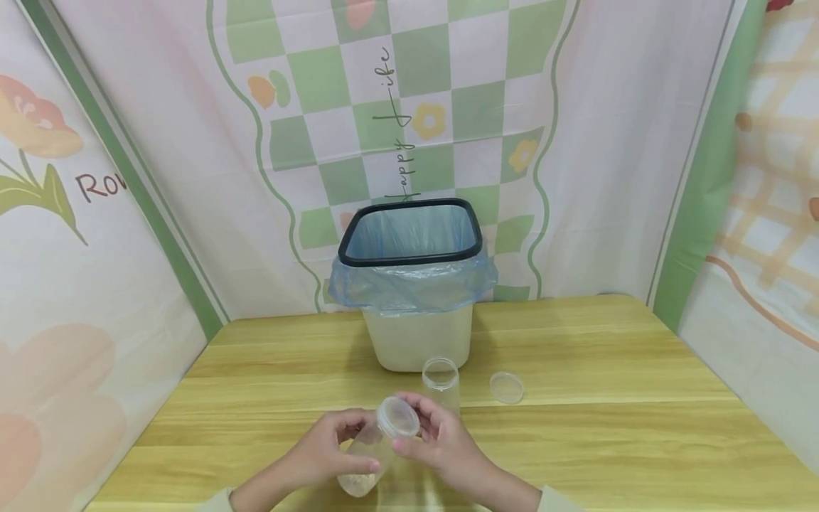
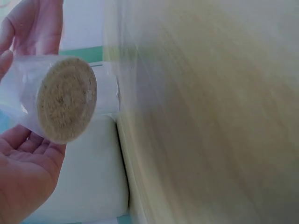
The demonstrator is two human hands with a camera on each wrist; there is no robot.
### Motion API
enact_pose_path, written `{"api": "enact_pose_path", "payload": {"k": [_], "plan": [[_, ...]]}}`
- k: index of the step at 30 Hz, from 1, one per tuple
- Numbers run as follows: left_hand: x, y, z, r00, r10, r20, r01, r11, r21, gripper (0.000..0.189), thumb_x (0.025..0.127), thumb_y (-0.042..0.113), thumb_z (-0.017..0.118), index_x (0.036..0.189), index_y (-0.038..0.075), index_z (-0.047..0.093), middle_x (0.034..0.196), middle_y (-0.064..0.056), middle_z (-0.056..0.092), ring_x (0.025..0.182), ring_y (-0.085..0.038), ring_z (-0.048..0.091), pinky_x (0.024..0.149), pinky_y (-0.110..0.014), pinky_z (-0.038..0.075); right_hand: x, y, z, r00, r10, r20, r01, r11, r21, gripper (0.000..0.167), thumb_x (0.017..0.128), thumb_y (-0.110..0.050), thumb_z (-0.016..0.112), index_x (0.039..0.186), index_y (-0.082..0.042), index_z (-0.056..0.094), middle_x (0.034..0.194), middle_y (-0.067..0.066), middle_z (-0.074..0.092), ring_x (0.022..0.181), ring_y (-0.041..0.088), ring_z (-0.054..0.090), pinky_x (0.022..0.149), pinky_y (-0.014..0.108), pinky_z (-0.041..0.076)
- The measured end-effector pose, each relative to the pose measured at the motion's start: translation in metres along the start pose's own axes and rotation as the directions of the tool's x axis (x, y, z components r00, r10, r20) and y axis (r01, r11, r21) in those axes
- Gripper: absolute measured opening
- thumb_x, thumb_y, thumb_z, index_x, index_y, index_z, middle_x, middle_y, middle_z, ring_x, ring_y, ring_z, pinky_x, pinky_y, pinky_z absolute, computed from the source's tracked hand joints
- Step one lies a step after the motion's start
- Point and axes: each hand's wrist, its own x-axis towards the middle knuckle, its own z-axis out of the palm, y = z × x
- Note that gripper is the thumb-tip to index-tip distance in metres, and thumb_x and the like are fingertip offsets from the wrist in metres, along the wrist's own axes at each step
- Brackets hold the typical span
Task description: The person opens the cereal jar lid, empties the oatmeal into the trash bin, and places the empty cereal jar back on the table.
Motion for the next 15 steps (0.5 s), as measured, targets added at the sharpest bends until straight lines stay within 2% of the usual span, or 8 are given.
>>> {"api": "enact_pose_path", "payload": {"k": [3, 5, 7, 11, 15], "plan": [[0.000, 0.002, 0.002, 0.999, 0.000, -0.047, 0.003, 0.998, 0.056, 0.045, 0.076, 0.031, 0.083, 0.113, 0.012, 0.068, 0.107, 0.003, 0.067, 0.098, -0.011, 0.061, 0.089, -0.028, 0.049, 0.000, -0.001, 0.001, 0.999, 0.027, -0.040, -0.026, 1.000, 0.014, 0.064, 0.091, 0.000, 0.062, 0.142, 0.016, 0.026, 0.141, 0.032, 0.037, 0.125, 0.010, 0.048, 0.104, 0.023, 0.037], [0.001, 0.003, 0.003, 0.996, 0.015, -0.089, -0.006, 0.995, 0.103, 0.047, 0.076, 0.034, 0.083, 0.113, 0.010, 0.067, 0.103, 0.006, 0.066, 0.095, -0.011, 0.060, 0.088, -0.028, 0.050, -0.001, -0.003, 0.005, 0.992, 0.064, -0.105, -0.063, 0.998, 0.018, 0.066, 0.091, -0.001, 0.063, 0.143, 0.014, 0.026, 0.143, 0.030, 0.036, 0.127, 0.011, 0.046, 0.104, 0.021, 0.036], [0.001, 0.005, 0.005, 0.990, 0.041, -0.138, -0.019, 0.987, 0.161, 0.052, 0.075, 0.040, 0.083, 0.113, 0.009, 0.066, 0.100, 0.007, 0.063, 0.093, -0.012, 0.060, 0.087, -0.028, 0.051, -0.001, -0.005, 0.010, 0.976, 0.099, -0.193, -0.099, 0.995, 0.007, 0.066, 0.089, -0.003, 0.065, 0.143, 0.012, 0.029, 0.141, 0.027, 0.041, 0.127, 0.016, 0.047, 0.102, 0.020, 0.037], [0.000, 0.009, 0.011, 0.964, 0.133, -0.229, -0.060, 0.951, 0.303, 0.055, 0.073, 0.044, 0.083, 0.111, 0.007, 0.065, 0.097, 0.003, 0.062, 0.089, -0.015, 0.059, 0.081, -0.027, 0.053, 0.000, -0.007, 0.024, 0.918, 0.160, -0.363, -0.172, 0.985, 0.000, 0.060, 0.088, -0.006, 0.068, 0.138, 0.009, 0.039, 0.131, 0.019, 0.052, 0.120, 0.026, 0.051, 0.097, 0.022, 0.044], [0.000, 0.011, 0.019, 0.930, 0.246, -0.272, -0.108, 0.892, 0.440, 0.053, 0.071, 0.041, 0.086, 0.104, 0.007, 0.063, 0.094, 0.000, 0.061, 0.083, -0.014, 0.058, 0.073, -0.024, 0.053, 0.002, -0.007, 0.035, 0.858, 0.210, -0.469, -0.215, 0.976, 0.043, 0.054, 0.086, -0.007, 0.071, 0.131, 0.007, 0.044, 0.124, 0.015, 0.055, 0.111, 0.024, 0.055, 0.091, 0.024, 0.048]]}}
